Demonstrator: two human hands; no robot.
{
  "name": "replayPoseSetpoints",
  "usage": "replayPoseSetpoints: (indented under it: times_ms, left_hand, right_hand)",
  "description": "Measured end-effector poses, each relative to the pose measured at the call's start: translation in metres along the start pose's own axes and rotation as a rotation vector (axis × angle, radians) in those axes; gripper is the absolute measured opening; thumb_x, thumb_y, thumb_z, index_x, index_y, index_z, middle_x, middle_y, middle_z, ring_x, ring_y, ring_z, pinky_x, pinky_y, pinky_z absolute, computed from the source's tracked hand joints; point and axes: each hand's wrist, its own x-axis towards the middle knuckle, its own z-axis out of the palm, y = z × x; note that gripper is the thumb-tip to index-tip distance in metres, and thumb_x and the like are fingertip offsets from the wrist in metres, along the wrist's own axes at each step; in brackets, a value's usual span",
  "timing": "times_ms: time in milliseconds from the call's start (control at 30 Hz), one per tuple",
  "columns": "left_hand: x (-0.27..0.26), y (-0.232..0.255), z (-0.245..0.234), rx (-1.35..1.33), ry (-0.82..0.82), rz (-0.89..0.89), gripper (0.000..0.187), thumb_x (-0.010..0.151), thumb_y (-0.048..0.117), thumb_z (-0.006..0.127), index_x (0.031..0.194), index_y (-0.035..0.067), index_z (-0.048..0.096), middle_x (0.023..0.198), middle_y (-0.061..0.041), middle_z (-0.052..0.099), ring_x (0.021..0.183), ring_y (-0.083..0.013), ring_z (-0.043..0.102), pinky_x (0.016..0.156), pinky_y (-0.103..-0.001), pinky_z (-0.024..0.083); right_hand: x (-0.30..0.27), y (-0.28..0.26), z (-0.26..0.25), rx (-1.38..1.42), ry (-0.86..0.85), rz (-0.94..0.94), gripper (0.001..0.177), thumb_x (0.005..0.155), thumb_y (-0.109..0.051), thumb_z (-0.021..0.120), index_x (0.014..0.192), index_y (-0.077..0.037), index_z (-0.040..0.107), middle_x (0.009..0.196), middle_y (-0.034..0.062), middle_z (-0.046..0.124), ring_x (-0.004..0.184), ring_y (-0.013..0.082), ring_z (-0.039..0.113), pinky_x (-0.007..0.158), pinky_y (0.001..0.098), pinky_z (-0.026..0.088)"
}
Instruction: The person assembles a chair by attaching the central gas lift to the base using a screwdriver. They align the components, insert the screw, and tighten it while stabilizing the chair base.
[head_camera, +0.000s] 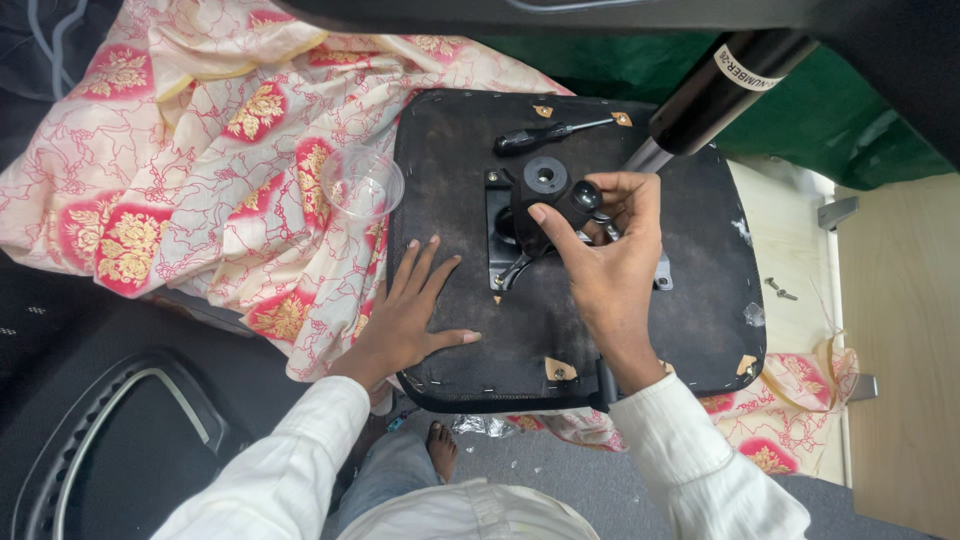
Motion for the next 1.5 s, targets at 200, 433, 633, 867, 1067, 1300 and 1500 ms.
replayPoseSetpoints:
  times_ms: [200, 433, 633, 867, 1067, 1300, 1500]
  left_hand:
    - [0.0, 0.026, 0.002, -0.027, 0.105, -0.139, 0.08, 0.077, 0.054, 0.079, 0.144, 0.021, 0.052, 0.165, -0.01, 0.021, 0.156, -0.0316, 0.008, 0.118, -0.067, 0.011]
    - [0.007, 0.04, 0.01, -0.174, 0.414, -0.034, 0.04, 0.083, 0.03, 0.082, 0.117, 0.01, 0.072, 0.137, -0.007, 0.057, 0.138, -0.0291, 0.045, 0.124, -0.057, 0.02]
    - [0.015, 0.053, 0.015, -0.192, 0.48, -0.039, 0.034, 0.077, 0.029, 0.084, 0.105, 0.012, 0.078, 0.133, -0.008, 0.056, 0.135, -0.0294, 0.044, 0.123, -0.056, 0.018]
    - [0.019, 0.059, 0.019, -0.231, 0.499, -0.028, 0.028, 0.078, 0.03, 0.085, 0.1, 0.013, 0.079, 0.13, -0.008, 0.058, 0.134, -0.0284, 0.045, 0.124, -0.056, 0.016]
    - [0.029, 0.061, 0.019, -0.263, 0.489, -0.051, 0.027, 0.076, 0.031, 0.086, 0.093, 0.011, 0.079, 0.127, -0.007, 0.058, 0.133, -0.0274, 0.046, 0.124, -0.055, 0.017]
    - [0.035, 0.057, 0.014, -0.281, 0.464, -0.054, 0.026, 0.071, 0.032, 0.087, 0.084, 0.01, 0.081, 0.123, -0.005, 0.062, 0.13, -0.0266, 0.048, 0.122, -0.055, 0.017]
    - [0.033, 0.05, 0.01, -0.31, 0.46, -0.011, 0.02, 0.075, 0.029, 0.084, 0.088, 0.014, 0.082, 0.121, -0.002, 0.064, 0.128, -0.0264, 0.05, 0.122, -0.053, 0.022]
  right_hand:
    - [0.007, 0.002, 0.011, 0.043, -0.026, -0.029, 0.045, 0.089, -0.014, 0.091, 0.114, -0.008, 0.053, 0.104, -0.0008, 0.061, 0.095, 0.0048, 0.059, 0.074, 0.0188, 0.048]
    - [0.007, 0.007, 0.016, 0.075, -0.041, -0.059, 0.048, 0.09, -0.011, 0.09, 0.116, -0.008, 0.05, 0.104, -0.0008, 0.06, 0.094, 0.0058, 0.058, 0.075, 0.02, 0.05]
    - [0.004, 0.011, 0.019, 0.073, -0.032, -0.087, 0.05, 0.091, -0.011, 0.091, 0.117, -0.009, 0.049, 0.107, 0.0, 0.057, 0.094, 0.0056, 0.057, 0.076, 0.0204, 0.051]
    - [0.002, 0.017, 0.021, 0.099, -0.058, -0.106, 0.05, 0.094, -0.011, 0.091, 0.121, -0.007, 0.048, 0.112, 0.0014, 0.056, 0.097, 0.0064, 0.056, 0.079, 0.0212, 0.049]
    - [0.003, 0.019, 0.021, 0.099, -0.073, -0.081, 0.051, 0.094, -0.011, 0.089, 0.121, -0.007, 0.046, 0.115, 0.0037, 0.057, 0.1, 0.0071, 0.06, 0.079, 0.0218, 0.052]
    - [0.001, 0.016, 0.023, 0.052, -0.071, -0.111, 0.051, 0.092, -0.01, 0.088, 0.12, -0.007, 0.045, 0.118, 0.0051, 0.056, 0.099, 0.008, 0.058, 0.081, 0.0239, 0.052]
    - [-0.001, 0.017, 0.019, 0.098, -0.06, -0.087, 0.05, 0.093, -0.01, 0.087, 0.12, -0.007, 0.045, 0.117, 0.0039, 0.056, 0.1, 0.0072, 0.057, 0.08, 0.0228, 0.05]
